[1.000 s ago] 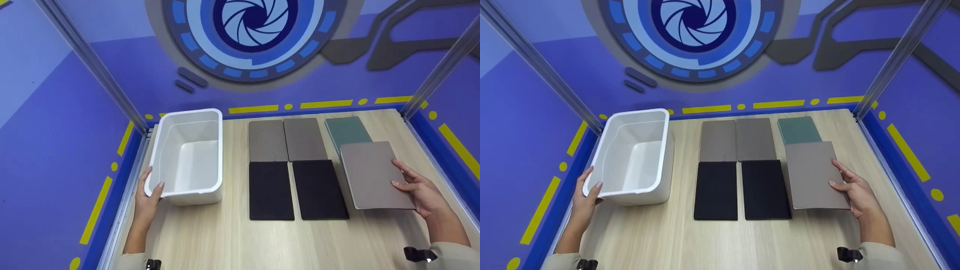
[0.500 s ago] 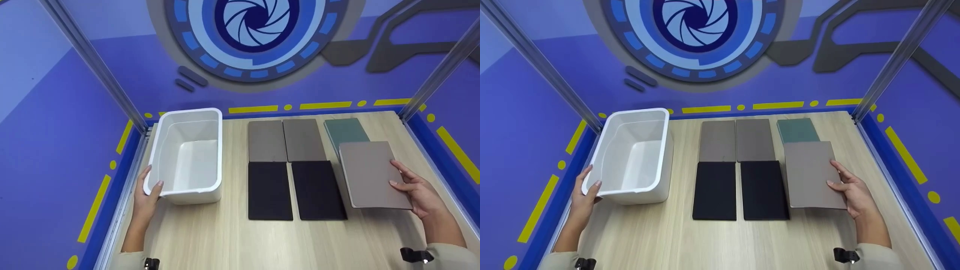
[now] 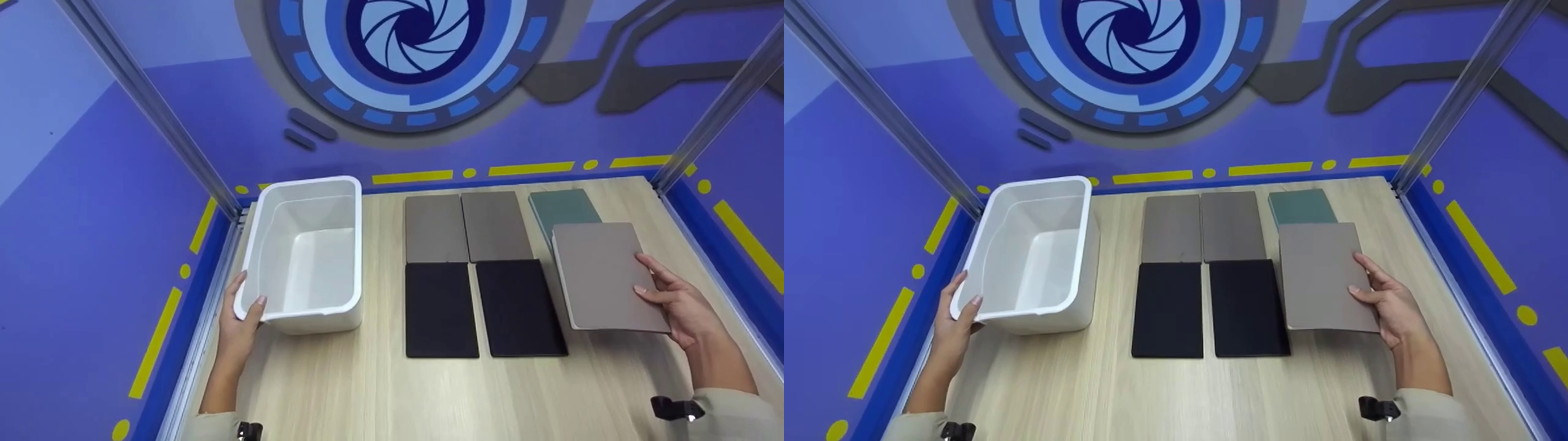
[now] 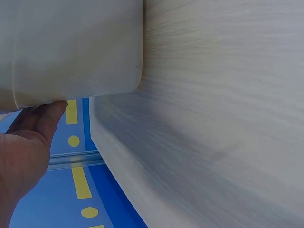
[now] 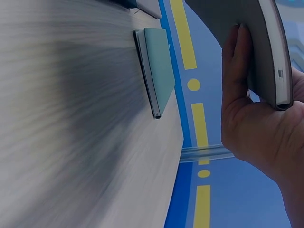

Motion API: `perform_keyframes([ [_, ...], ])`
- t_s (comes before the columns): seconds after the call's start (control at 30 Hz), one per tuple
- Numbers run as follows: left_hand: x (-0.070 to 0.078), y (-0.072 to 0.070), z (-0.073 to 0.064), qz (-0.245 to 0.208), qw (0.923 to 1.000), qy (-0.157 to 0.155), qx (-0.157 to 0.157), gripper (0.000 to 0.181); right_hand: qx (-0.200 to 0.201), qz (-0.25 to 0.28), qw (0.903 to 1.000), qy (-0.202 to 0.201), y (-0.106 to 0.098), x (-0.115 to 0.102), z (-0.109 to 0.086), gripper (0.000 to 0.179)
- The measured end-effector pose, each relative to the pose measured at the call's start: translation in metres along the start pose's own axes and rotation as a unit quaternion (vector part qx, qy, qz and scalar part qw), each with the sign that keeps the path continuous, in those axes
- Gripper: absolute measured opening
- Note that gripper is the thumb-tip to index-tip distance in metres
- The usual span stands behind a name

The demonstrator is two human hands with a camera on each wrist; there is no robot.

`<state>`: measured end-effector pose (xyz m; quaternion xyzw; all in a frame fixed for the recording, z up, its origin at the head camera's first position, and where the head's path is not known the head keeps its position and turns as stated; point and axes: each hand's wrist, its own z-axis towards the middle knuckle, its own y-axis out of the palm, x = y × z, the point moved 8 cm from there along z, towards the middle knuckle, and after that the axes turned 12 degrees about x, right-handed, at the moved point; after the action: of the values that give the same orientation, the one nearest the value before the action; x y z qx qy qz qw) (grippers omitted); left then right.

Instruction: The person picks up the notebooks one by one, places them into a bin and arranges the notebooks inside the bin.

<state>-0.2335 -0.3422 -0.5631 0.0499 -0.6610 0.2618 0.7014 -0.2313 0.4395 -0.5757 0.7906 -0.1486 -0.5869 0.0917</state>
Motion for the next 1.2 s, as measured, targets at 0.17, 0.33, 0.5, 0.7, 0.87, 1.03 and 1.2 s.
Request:
perform_keyframes([
  [0.17,-0.0011,-0.0014,-0.0007,0.003,1.0000,0.000,0.002,0.069,0.008,0.004,0.9999,0.007,0.0014,0.0010,0.0005,0.074],
  [0.33,0.0002,-0.0007,-0.0017,0.006,1.0000,-0.007,0.001,0.069,0.010,0.020,0.9996,0.016,0.0016,0.0025,0.0005,0.075],
  [0.5,0.0024,0.0007,-0.0013,0.006,0.9999,-0.007,-0.005,0.071,0.020,0.015,0.9995,0.019,-0.0002,0.0052,0.0010,0.077],
  [0.7,0.0005,0.0002,-0.0011,0.012,0.9998,-0.013,-0.003,0.069,0.021,0.014,0.9996,0.016,0.0003,0.0071,0.0016,0.076],
  [0.87,0.0020,0.0004,-0.0006,0.011,0.9999,0.003,0.001,0.070,0.023,0.019,0.9995,0.012,0.0006,0.0083,0.0012,0.076],
  [1.03,0.0026,0.0005,0.0002,0.012,0.9999,0.009,0.002,0.071,0.025,0.027,0.9993,0.011,0.0020,0.0088,0.0011,0.076],
  [1.2,0.0003,-0.0012,-0.0005,0.016,0.9998,0.005,0.006,0.071,0.018,0.049,0.9986,0.008,0.0072,0.0079,0.0023,0.076],
])
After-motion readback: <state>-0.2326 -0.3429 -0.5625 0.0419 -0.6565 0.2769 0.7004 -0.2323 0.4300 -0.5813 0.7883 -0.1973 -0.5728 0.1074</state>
